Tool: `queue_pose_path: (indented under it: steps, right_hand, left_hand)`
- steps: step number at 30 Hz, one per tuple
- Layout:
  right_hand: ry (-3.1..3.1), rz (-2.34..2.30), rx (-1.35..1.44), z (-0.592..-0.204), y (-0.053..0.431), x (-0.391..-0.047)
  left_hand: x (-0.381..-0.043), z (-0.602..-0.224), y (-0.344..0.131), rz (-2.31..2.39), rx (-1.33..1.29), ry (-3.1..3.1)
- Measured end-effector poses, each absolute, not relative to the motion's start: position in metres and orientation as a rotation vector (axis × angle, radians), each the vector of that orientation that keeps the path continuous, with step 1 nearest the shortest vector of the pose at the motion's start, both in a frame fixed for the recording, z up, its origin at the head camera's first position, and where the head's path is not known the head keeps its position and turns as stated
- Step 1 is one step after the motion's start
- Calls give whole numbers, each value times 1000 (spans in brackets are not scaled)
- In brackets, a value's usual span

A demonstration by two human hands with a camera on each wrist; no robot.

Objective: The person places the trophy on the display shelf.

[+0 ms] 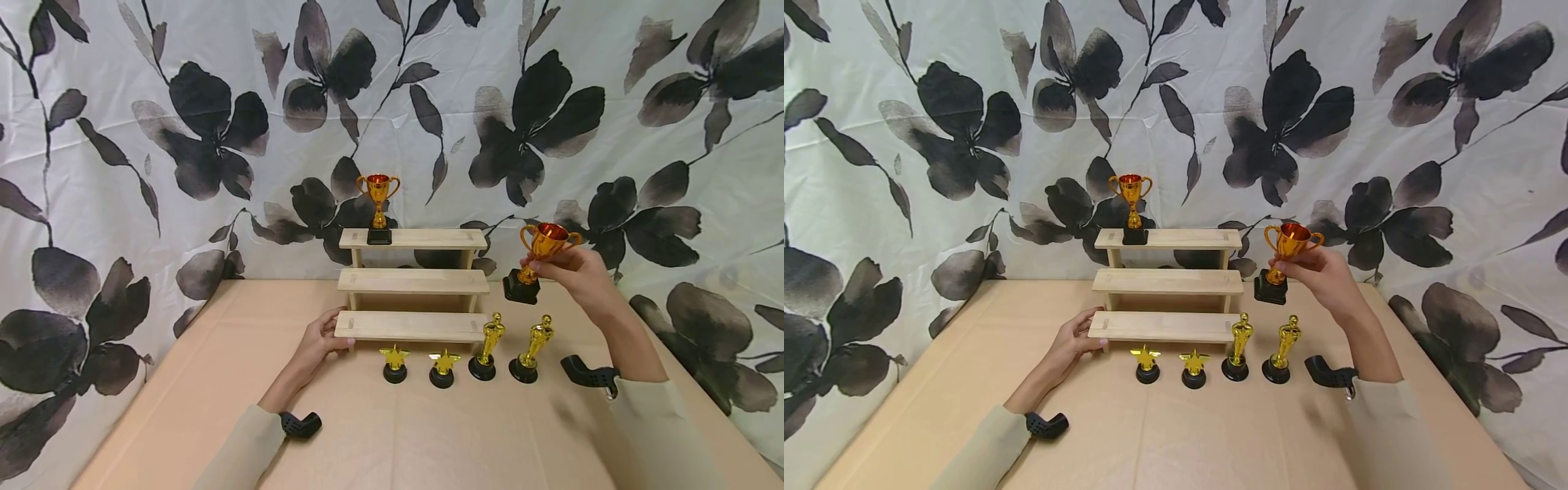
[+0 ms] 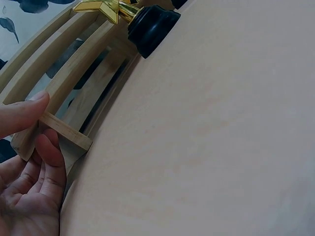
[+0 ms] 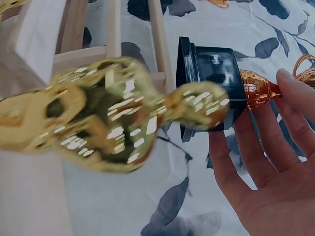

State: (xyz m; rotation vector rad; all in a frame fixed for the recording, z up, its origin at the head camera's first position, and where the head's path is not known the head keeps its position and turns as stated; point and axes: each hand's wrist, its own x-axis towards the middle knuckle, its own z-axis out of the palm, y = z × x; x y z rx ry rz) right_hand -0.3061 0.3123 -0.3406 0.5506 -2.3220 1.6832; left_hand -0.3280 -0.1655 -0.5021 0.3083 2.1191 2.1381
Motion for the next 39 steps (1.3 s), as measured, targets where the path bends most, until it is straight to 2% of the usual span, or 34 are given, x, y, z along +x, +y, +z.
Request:
queue_pose_path:
  steps: [16,39]
  right_hand:
    - [-2295,1697,604,-322,300,-306]
    - [-2448,1454,597,-279,272,-310]
  left_hand:
    - [-328,-503,-165,2133,322,2107]
    - [-328,-504,-168,2134,313,2122]
